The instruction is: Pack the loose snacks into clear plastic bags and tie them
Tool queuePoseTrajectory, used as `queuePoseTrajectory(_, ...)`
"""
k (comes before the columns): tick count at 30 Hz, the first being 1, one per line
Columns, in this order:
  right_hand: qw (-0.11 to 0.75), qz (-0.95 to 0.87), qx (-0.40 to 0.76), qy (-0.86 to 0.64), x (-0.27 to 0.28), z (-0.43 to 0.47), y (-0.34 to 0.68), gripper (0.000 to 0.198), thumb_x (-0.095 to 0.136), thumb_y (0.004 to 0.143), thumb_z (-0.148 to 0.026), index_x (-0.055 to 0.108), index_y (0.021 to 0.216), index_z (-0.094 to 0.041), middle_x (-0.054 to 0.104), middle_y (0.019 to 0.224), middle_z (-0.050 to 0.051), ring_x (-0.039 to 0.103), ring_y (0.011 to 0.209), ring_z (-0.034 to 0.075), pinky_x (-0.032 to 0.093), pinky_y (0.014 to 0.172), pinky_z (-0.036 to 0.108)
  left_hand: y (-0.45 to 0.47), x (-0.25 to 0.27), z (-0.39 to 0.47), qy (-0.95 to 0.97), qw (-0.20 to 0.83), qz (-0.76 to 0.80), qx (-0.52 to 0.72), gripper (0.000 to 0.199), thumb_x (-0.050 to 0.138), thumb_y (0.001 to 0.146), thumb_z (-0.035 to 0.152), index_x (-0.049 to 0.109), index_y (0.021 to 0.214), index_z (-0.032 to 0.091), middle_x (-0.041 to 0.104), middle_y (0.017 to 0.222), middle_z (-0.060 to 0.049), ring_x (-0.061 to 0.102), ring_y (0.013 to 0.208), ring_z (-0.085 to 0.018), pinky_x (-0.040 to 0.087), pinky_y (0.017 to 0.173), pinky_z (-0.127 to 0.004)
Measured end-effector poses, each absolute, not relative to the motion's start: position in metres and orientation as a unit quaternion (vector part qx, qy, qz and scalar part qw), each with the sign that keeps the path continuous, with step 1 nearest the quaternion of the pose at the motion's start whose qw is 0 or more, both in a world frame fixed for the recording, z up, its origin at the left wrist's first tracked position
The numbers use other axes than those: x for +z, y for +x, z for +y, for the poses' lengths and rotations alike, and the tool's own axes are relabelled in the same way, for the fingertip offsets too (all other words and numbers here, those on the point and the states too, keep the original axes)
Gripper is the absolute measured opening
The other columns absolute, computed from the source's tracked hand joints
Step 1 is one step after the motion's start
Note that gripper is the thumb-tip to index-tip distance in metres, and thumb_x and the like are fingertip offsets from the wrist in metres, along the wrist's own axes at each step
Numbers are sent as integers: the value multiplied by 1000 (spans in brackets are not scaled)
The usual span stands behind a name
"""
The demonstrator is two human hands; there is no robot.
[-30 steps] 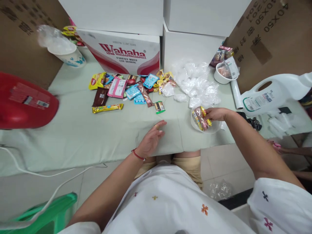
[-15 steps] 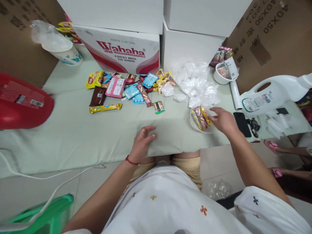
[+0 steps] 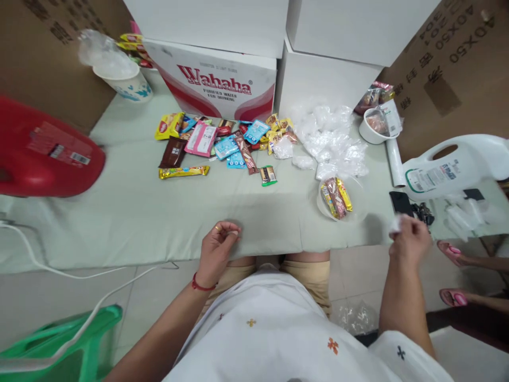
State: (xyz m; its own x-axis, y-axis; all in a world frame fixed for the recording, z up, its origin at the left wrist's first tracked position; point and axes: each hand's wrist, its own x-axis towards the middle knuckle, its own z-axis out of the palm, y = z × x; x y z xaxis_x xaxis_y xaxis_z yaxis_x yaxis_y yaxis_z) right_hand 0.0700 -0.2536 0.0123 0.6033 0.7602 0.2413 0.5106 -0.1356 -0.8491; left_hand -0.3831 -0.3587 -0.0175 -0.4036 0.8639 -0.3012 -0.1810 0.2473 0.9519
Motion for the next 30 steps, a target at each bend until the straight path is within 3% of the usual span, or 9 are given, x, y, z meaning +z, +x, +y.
queuePoseTrajectory(1, 580, -376, 120, -713, 15, -272, 59, 27, 63, 79, -50, 57, 84, -25, 54, 72, -2, 52, 57, 17, 43, 51, 29, -379, -15, -359, 280, 480, 627, 546, 28, 82, 74, 39, 68, 86, 19, 70, 87, -4, 62, 82, -16, 52, 71, -26)
queuePoseTrajectory(3, 642, -375, 179, -644, 17, -310, 25, 22, 70, 78, -44, 59, 83, -26, 61, 78, -1, 60, 65, 18, 50, 59, 31, -369, -11, -361, 300, 515, 606, 526, 33, 82, 78, 46, 68, 89, 19, 70, 86, -4, 63, 81, -16, 52, 68, -25)
queuePoseTrajectory(7, 430, -551, 363, -616, 11, -348, -66, 15, 68, 90, -37, 74, 100, -26, 73, 91, 5, 68, 80, 22, 56, 71, 34, -337, -1, -357, 314, 663, 502, 458, 47, 72, 84, 64, 69, 100, 19, 68, 89, -5, 68, 82, -20, 52, 54, -25)
queuePoseTrajectory(10, 366, -647, 419, -521, 3, -334, -116, 24, 65, 93, -33, 75, 114, -27, 73, 112, 8, 68, 103, 23, 56, 89, 37, -318, 1, -350, 305, 730, 454, 410, 52, 79, 78, 62, 69, 105, 20, 69, 98, -6, 71, 83, -21, 54, 54, -25)
queuePoseTrajectory(15, 407, -568, 515, -497, -13, -300, -143, 18, 71, 85, -32, 75, 100, -24, 73, 100, 4, 67, 94, 19, 55, 84, 32, -328, -6, -344, 268, 624, 542, 494, 43, 88, 68, 49, 63, 84, 18, 64, 70, 2, 62, 61, -11, 49, 57, -22)
queuePoseTrajectory(21, 464, -403, 599, -513, -26, -295, -139, 28, 84, 66, -36, 69, 85, -22, 71, 86, 2, 62, 79, 16, 54, 78, 30, -361, -11, -350, 197, 554, 587, 556, 43, 92, 63, 44, 61, 78, 18, 57, 64, 6, 50, 51, -6, 35, 47, -19)
queuePoseTrajectory(24, 449, -421, 593, -519, -26, -300, -128, 26, 80, 72, -38, 66, 87, -22, 70, 90, 3, 64, 83, 17, 55, 77, 31, -366, -10, -349, 190, 573, 572, 556, 45, 92, 62, 45, 59, 76, 18, 53, 61, 8, 44, 46, -4, 29, 44, -19)
queuePoseTrajectory(26, 415, -505, 543, -527, -21, -305, -120, 30, 73, 79, -36, 69, 105, -22, 71, 105, 7, 65, 93, 20, 56, 82, 34, -367, -9, -345, 191, 586, 562, 551, 47, 92, 62, 47, 59, 77, 18, 51, 60, 9, 41, 44, -3, 26, 43, -19)
queuePoseTrajectory(30, 331, -739, 356, -466, -6, -307, -114, 70, 74, 81, -32, 53, 148, -25, 48, 157, 14, 46, 142, 32, 44, 113, 52, -366, -6, -337, 221, 609, 552, 525, 48, 92, 63, 50, 59, 77, 18, 47, 55, 10, 36, 41, -2, 21, 41, -19)
